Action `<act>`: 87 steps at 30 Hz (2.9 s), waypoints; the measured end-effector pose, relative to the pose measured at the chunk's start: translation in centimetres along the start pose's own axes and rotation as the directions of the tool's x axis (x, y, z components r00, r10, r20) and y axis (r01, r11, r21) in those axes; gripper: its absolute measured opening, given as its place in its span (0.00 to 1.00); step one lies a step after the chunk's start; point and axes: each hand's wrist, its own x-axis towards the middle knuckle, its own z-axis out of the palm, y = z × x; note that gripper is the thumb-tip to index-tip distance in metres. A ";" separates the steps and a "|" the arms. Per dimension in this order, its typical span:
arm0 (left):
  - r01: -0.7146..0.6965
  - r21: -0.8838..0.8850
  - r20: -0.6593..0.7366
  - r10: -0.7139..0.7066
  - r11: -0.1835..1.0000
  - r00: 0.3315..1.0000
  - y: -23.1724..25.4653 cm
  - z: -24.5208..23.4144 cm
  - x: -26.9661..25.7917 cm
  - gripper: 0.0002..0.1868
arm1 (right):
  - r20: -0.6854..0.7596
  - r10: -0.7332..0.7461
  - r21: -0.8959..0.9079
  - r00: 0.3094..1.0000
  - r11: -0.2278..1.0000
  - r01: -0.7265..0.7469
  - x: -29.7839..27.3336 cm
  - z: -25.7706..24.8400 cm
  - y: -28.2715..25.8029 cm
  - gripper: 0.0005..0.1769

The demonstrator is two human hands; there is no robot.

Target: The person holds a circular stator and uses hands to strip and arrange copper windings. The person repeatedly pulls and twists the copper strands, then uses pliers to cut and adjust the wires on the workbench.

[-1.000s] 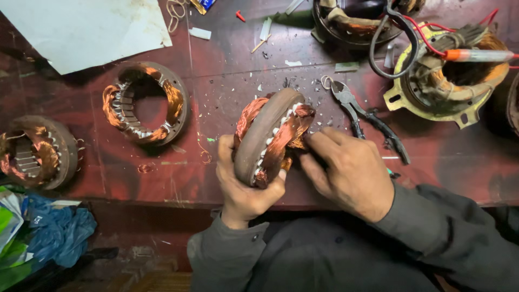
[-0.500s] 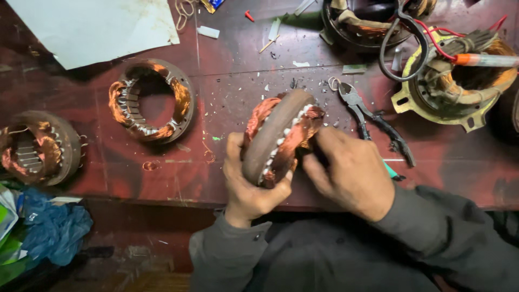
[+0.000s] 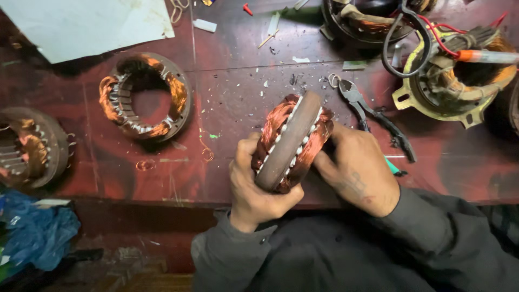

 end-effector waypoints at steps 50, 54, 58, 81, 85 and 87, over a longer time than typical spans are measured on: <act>0.089 0.223 0.077 -0.108 0.971 0.991 -0.9 -1.9 3.2 0.26 | -0.232 -0.176 0.047 0.957 0.980 0.192 -1.6 1.0 0.7 0.09; 0.139 0.252 0.079 -0.163 0.958 0.983 -0.1 -1.9 3.7 0.26 | -0.213 -0.179 0.064 0.960 0.978 0.197 -1.4 0.8 0.6 0.09; 0.163 0.254 0.066 -0.185 0.954 0.981 0.1 -1.8 3.7 0.25 | -0.221 -0.195 0.064 0.956 0.975 0.213 -1.3 0.8 0.4 0.09; 0.073 0.534 -0.260 0.082 0.842 0.962 3.2 1.0 0.4 0.49 | -0.372 -0.323 -0.008 0.870 0.938 0.345 -2.5 -1.1 -2.4 0.26; 0.056 0.470 -0.255 0.074 0.881 0.964 3.4 -0.2 -1.7 0.44 | -0.205 -0.361 0.025 0.910 0.927 0.373 -0.1 -3.4 -2.6 0.26; 0.049 0.443 -0.272 0.082 0.895 0.959 3.6 -0.5 -2.5 0.42 | -0.137 -0.400 0.066 0.906 0.909 0.412 1.0 -4.1 -2.8 0.25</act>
